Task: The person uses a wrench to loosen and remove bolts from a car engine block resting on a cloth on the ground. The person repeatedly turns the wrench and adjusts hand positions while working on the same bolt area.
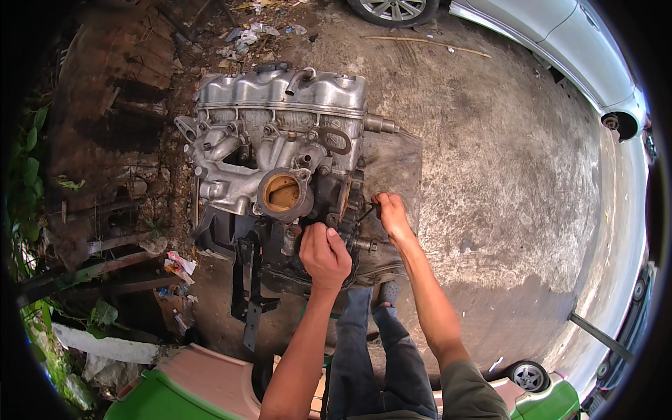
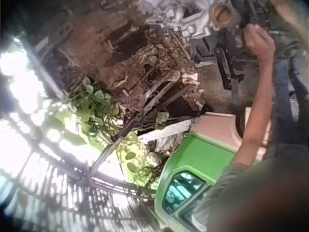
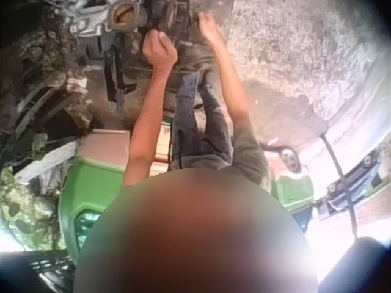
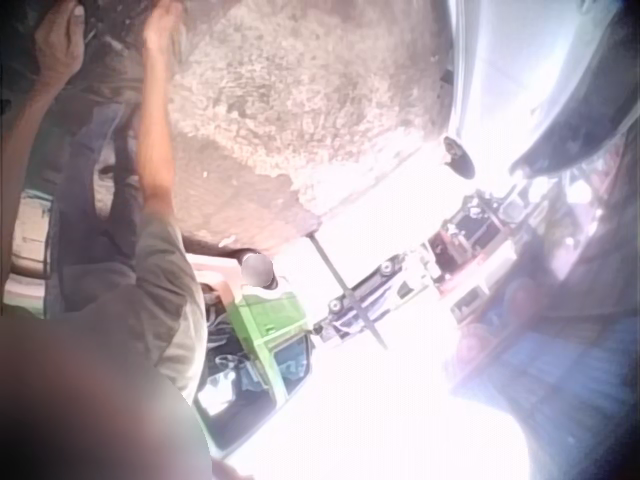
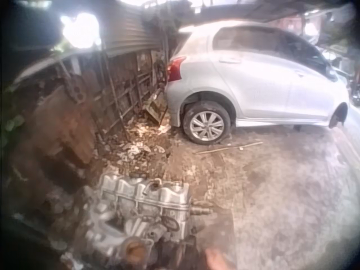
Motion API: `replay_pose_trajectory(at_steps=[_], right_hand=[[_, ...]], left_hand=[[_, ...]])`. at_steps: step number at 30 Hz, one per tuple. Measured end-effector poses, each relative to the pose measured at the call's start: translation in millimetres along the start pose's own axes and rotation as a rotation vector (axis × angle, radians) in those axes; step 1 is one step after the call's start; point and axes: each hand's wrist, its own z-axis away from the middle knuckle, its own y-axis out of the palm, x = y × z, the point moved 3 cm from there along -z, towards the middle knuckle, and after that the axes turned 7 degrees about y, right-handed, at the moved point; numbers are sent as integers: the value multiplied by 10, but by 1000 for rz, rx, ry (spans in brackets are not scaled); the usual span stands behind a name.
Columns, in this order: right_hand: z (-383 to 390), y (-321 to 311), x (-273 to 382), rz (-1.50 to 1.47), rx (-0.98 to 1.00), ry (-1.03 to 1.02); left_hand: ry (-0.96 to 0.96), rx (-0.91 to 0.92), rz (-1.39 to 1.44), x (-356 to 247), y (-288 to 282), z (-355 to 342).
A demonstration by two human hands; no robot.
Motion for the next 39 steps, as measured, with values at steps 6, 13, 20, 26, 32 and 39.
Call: replay_pose_trajectory(at_steps=[6,13,20,26,32,39], right_hand=[[113,28,271,172,74,-135],[852,19,389,354,128,-302],[1118,84,210,455,48,-666],[1077,-128,121,347,-184,-445],[664,-205,-58,4,-140,-144],[254,-104,-89,-287,-4,71]], left_hand=[[-1,7,-11,3,2,0],[2,-6,-9,11,6,10],[-18,0,5,11,13,18],[12,-43,22,17,20,2],[-11,-4,4,-4,3,-2],[14,-19,-6,1,10,-7]])
